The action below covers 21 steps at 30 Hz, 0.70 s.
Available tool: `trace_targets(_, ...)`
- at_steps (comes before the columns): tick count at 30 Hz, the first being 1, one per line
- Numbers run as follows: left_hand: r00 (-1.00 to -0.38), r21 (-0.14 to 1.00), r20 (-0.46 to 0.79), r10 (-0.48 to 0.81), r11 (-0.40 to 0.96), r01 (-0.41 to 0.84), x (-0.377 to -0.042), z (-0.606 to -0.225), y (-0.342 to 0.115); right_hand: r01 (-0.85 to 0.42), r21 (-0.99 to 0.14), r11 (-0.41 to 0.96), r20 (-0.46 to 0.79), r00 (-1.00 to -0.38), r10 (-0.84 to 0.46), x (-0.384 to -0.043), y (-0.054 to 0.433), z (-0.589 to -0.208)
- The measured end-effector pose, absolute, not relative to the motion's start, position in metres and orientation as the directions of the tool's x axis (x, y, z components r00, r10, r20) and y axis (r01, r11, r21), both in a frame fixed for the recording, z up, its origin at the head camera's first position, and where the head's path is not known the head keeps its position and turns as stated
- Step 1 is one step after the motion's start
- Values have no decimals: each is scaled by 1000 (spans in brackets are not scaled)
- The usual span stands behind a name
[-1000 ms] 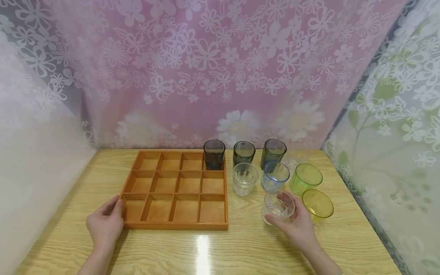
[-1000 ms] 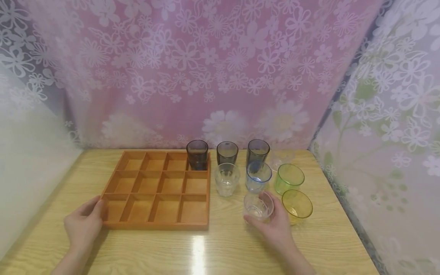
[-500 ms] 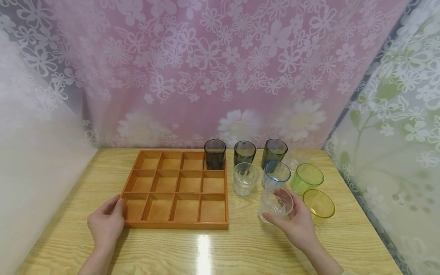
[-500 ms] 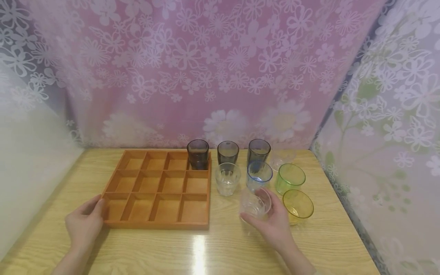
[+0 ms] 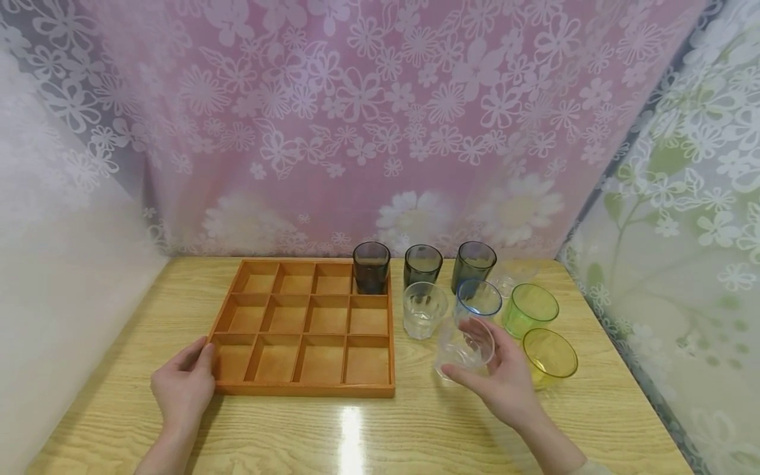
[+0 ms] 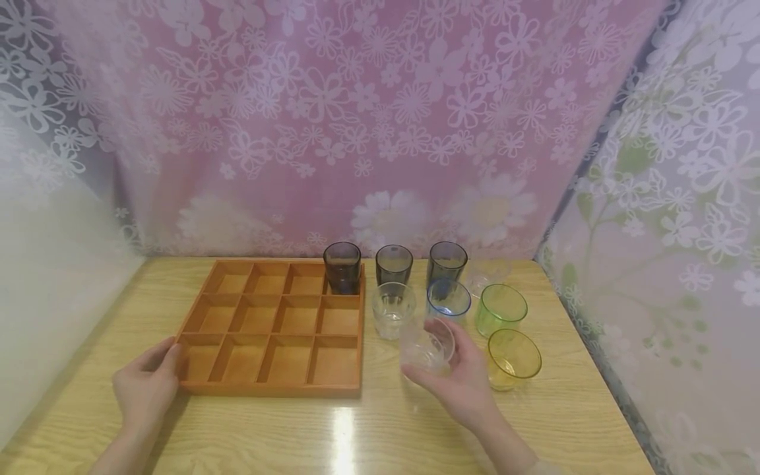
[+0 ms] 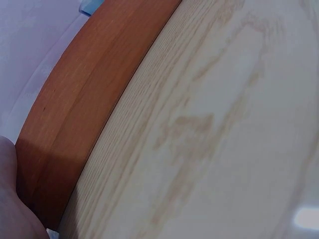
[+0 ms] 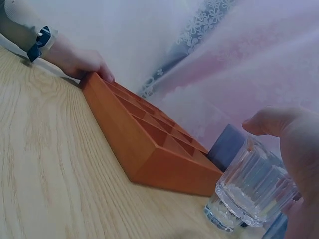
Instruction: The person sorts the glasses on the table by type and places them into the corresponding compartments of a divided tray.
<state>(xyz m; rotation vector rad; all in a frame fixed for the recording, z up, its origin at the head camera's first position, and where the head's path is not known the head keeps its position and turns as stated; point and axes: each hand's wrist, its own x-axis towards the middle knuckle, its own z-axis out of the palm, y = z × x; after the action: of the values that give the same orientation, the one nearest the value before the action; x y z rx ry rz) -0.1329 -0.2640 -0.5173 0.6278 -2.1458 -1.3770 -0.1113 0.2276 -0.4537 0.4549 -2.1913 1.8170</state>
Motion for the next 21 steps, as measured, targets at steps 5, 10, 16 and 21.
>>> trace_targets(5,-768,915,170,-618,387,-109,-133,-517,-264,-423,-895,142,413,-906,-97,-115,219,-450)
trace_targets(10,-768,917,171,-618,385,-106,-133,-517,-264,-426,-899,105,415,-903,-109,-118,208,-445)
trace_targets(16,-770,917,178,-613,386,-96,-134,-516,-265,-448,-892,51,436,-886,-158,-124,192,-440)
trace_targets(21,-772,920,158,-616,375,-111,-132,-516,-265,-462,-887,15,452,-872,-187,-128,181,-439)
